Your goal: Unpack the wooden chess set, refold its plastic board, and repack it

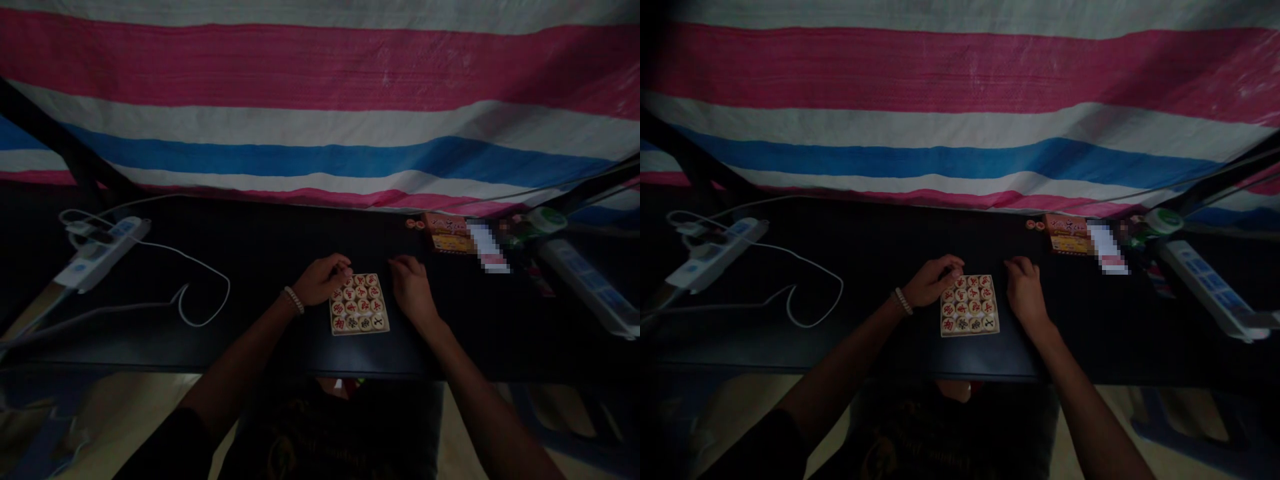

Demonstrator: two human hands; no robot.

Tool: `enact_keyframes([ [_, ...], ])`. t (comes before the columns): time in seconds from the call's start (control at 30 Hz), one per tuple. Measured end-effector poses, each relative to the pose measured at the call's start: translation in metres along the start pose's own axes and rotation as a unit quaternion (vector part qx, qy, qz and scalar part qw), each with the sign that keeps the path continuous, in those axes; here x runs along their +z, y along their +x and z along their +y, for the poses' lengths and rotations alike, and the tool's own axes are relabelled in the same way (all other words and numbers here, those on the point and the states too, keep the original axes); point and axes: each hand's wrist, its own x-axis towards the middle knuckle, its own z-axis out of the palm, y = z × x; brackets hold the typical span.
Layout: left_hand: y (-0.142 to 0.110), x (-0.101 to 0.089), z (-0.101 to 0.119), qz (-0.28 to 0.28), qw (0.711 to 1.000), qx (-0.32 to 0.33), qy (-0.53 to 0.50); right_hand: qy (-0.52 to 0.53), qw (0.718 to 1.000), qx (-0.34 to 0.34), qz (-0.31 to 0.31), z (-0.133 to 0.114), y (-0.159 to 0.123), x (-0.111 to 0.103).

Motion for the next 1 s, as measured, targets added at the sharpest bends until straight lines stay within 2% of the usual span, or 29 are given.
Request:
enact_keyframes([
  [0.1,0.0,0.001,0.0,0.003,1.0,-0.004,0.0,0.092,0.995,0.025,0.0,-0.014,-0.044,-0.02],
  [0.23,0.0,0.0,0.001,0.003,1.0,-0.005,0.002,0.176,0.983,0.039,0.028,-0.058,-0.082,-0.04],
  [0.3,-0.001,0.0,0.002,0.003,1.0,-0.006,0.003,0.213,0.977,0.024,0.02,-0.084,-0.091,-0.039],
  [0.4,-0.001,0.0,0.003,0.003,1.0,-0.008,0.004,0.258,0.966,0.001,0.019,-0.115,-0.093,-0.027],
  [0.53,-0.001,0.0,0.003,0.004,1.0,-0.008,0.01,0.278,0.96,0.009,0.023,-0.129,-0.093,-0.017],
  [0.63,-0.001,0.0,0.002,0.002,1.0,-0.008,0.013,0.274,0.961,0.029,0.027,-0.115,-0.089,-0.024],
  [0.73,-0.001,0.0,0.001,0.001,1.0,-0.011,0.018,0.232,0.97,0.044,0.058,-0.077,-0.066,-0.028],
  [0.83,0.0,0.0,0.001,0.001,1.0,-0.011,0.021,0.152,0.983,0.055,0.091,-0.027,-0.02,-0.019],
  [0.93,0.0,-0.001,0.003,-0.002,1.0,-0.01,0.023,0.039,0.995,0.065,0.062,0.014,0.037,-0.004],
  [1.0,0.0,-0.001,0.004,-0.004,1.0,-0.01,0.025,-0.02,0.995,0.083,0.042,0.029,0.07,0.005],
])
